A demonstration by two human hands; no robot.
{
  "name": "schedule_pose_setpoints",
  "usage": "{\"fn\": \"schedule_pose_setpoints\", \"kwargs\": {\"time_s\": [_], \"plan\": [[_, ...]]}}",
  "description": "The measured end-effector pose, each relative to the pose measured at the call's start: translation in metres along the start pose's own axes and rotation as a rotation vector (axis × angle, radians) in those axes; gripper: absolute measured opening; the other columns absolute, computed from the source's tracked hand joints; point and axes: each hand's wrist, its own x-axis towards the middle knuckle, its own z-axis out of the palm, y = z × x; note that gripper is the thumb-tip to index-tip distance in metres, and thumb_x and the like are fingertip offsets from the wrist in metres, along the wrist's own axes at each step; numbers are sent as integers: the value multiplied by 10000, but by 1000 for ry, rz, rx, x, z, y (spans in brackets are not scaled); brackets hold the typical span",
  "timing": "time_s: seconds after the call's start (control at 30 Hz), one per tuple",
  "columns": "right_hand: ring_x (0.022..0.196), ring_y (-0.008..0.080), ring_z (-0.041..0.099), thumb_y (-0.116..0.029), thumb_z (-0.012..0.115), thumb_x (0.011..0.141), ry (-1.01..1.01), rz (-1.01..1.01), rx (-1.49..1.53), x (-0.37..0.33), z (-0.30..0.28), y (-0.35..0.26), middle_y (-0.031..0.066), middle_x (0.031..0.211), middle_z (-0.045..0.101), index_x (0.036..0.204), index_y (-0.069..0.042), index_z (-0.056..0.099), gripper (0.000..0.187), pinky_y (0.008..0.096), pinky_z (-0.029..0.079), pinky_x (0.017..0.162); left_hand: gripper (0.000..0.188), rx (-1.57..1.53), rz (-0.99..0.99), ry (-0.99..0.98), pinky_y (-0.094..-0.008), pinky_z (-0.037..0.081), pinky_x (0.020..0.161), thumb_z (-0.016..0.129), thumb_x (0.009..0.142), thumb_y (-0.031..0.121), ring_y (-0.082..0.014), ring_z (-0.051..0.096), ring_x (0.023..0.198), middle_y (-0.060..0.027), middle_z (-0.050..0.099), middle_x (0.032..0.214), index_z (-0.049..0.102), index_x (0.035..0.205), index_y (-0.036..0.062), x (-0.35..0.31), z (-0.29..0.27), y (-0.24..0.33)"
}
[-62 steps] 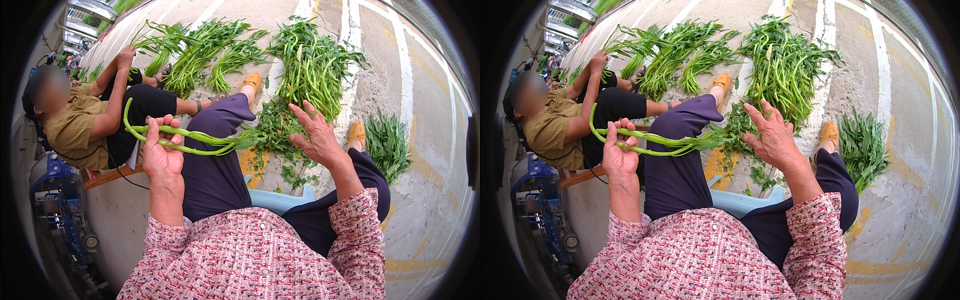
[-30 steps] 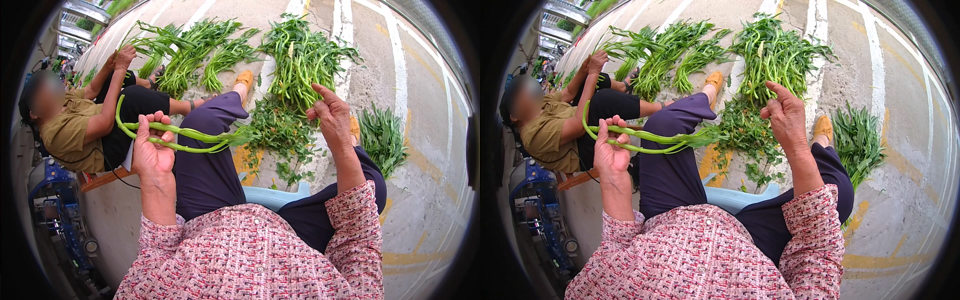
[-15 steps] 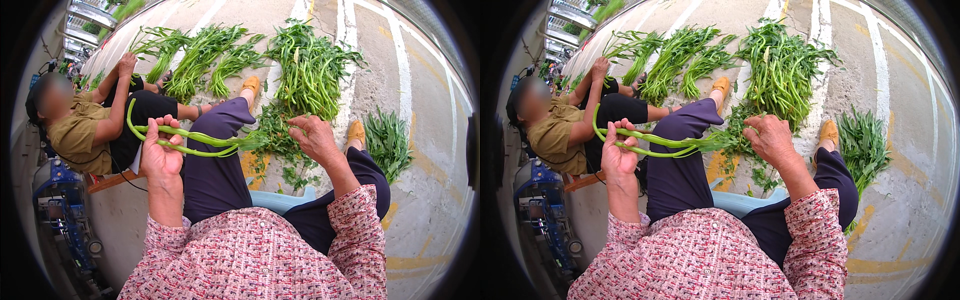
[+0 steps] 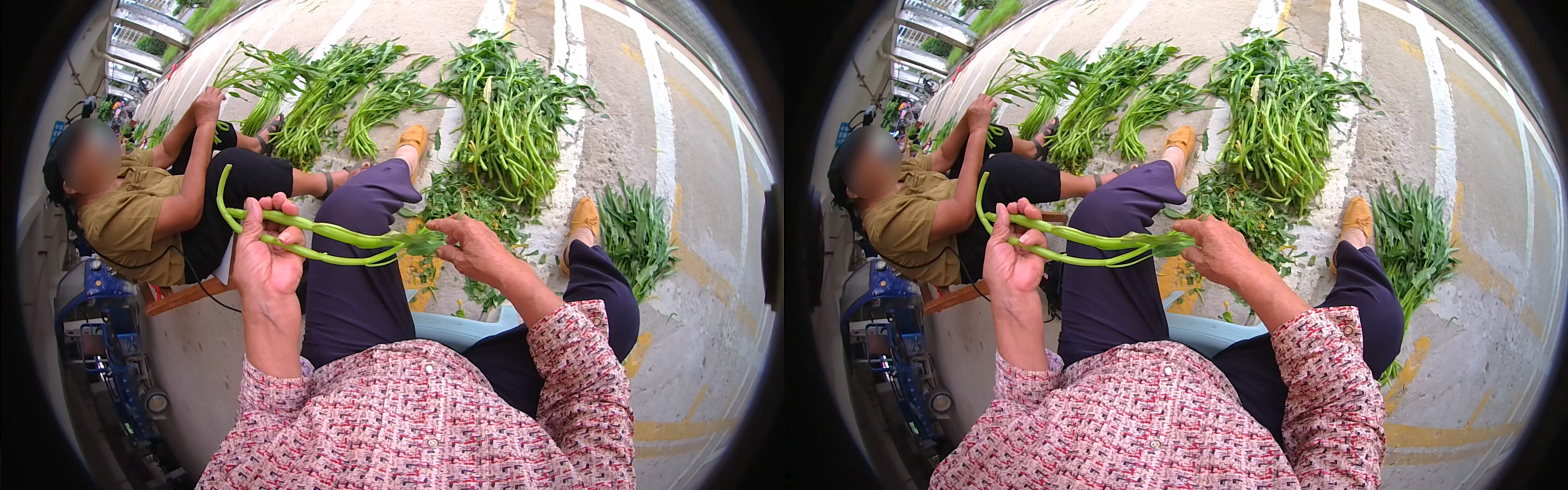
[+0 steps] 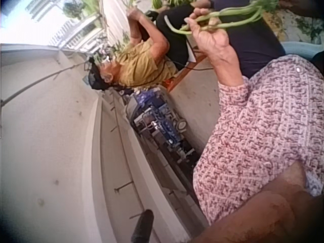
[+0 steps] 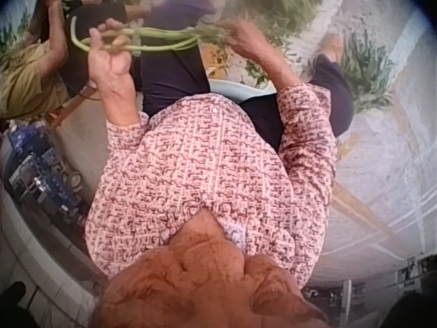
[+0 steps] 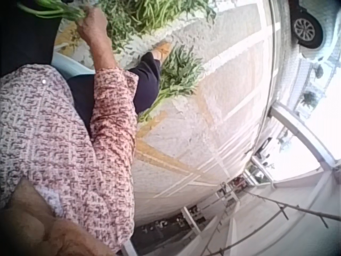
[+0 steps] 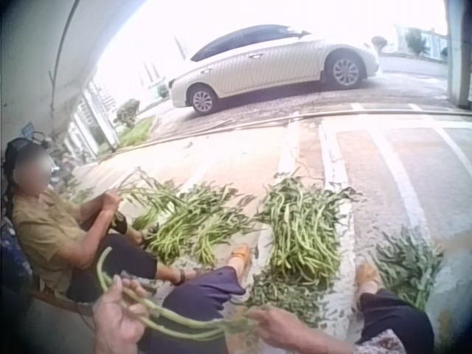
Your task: The person strips leaves from green vegetable stalks by hand and places them in a pile on the pavement while sitting on a stool.
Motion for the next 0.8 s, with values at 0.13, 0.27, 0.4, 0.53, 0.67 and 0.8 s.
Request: {"fn": "schedule_pose_setpoints", "kwargs": {"time_s": [0.13,0.27,0.4,0.53,0.67,0.8], "plan": [[733,258,590,-103,642,768,11,-19,9,4,5,-1,129,826,587,998,-46,645,236,361,465,692,235,7,5,4,-228,465,478,546,916,247,-195,593,858,-87,588,943,577,892,15,-5,3,1],[695,262,587,-101,630,768,41,-49,13,5,7,-1,121,762,582,870,-15,644,134,358,459,648,237,-3,2,-1,-227,464,478,545,916,245,-196,591,855,-90,588,941,578,897,12,-7,3,1],[650,212,591,-95,599,787,1,-12,108,7,7,3,91,769,611,823,3,613,105,311,444,580,240,4,8,-7,-228,462,487,545,917,250,-196,591,859,-93,591,945,580,901,12,-6,1,1],[656,131,623,-102,545,827,-76,148,563,6,-2,-5,69,795,649,808,-20,569,87,234,419,516,219,121,97,21,-239,438,494,568,906,262,-195,617,805,-100,641,908,578,906,44,-6,-1,-1],[648,105,647,-115,522,848,-79,198,812,1,-30,-20,75,799,665,821,-53,539,69,189,410,480,158,277,165,-34,-240,448,498,583,900,223,-198,634,838,-120,645,955,572,932,69,-11,-2,-6],[565,85,611,-101,534,813,2,141,946,-2,-49,-21,54,742,645,825,-57,553,50,177,396,451,133,467,234,-127,-230,473,506,626,864,107,-223,640,892,-147,633,1003,534,960,112,-20,9,-14]]}}
